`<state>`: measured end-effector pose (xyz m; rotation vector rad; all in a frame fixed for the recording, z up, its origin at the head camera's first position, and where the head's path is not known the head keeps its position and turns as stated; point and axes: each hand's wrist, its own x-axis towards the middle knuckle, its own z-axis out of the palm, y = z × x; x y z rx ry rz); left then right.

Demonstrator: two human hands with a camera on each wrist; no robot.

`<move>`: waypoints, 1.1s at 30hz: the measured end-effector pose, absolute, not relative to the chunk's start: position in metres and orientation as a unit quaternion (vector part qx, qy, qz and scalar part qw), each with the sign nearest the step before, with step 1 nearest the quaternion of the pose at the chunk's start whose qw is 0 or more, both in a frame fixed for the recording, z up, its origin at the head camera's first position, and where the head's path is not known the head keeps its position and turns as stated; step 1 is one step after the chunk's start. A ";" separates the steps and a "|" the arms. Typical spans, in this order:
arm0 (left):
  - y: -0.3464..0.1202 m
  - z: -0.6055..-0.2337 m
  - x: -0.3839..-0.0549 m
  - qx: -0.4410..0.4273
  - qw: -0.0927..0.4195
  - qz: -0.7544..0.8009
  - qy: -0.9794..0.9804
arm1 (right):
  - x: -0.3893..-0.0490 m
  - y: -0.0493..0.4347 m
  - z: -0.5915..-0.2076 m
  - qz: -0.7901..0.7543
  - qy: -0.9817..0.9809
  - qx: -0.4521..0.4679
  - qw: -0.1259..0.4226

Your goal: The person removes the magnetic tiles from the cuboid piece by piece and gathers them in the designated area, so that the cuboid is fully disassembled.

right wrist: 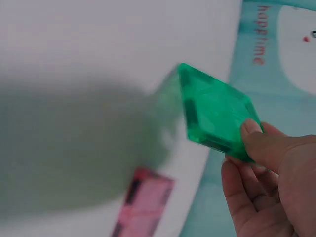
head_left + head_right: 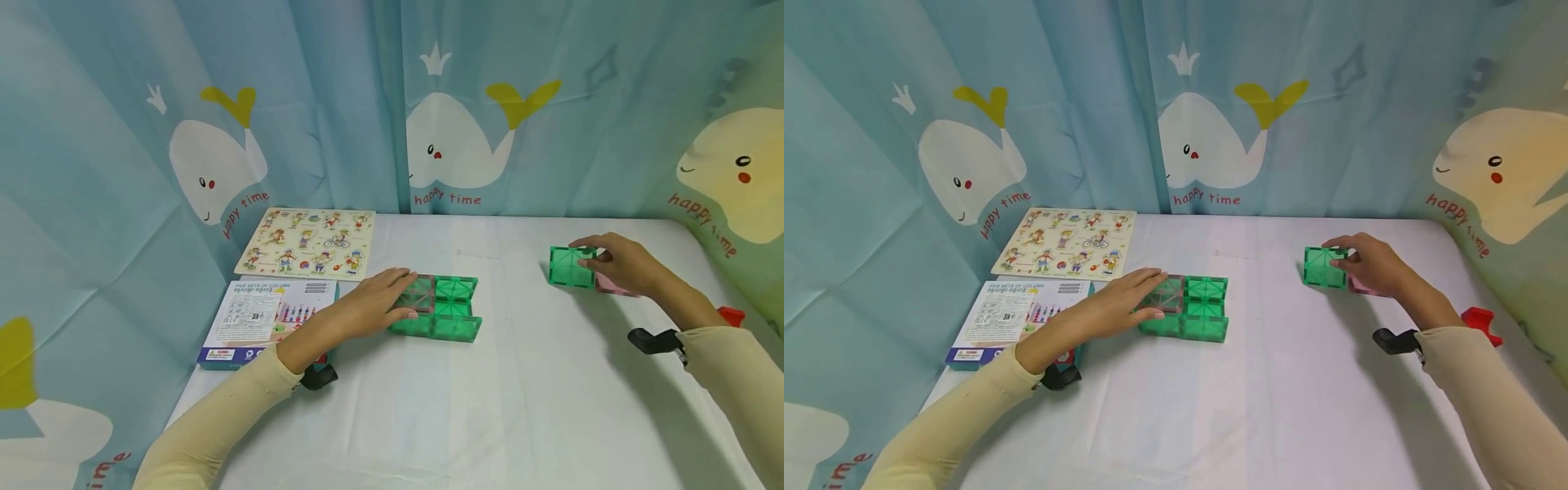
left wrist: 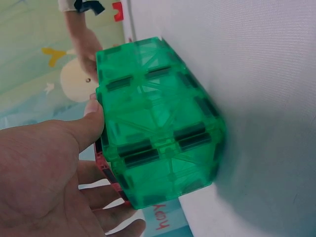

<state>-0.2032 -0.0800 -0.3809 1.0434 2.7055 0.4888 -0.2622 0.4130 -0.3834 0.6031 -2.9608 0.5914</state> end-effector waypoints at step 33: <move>-0.078 -0.384 -0.205 0.354 0.101 0.162 0.915 | -0.301 0.421 -0.408 0.149 -0.970 0.153 -0.114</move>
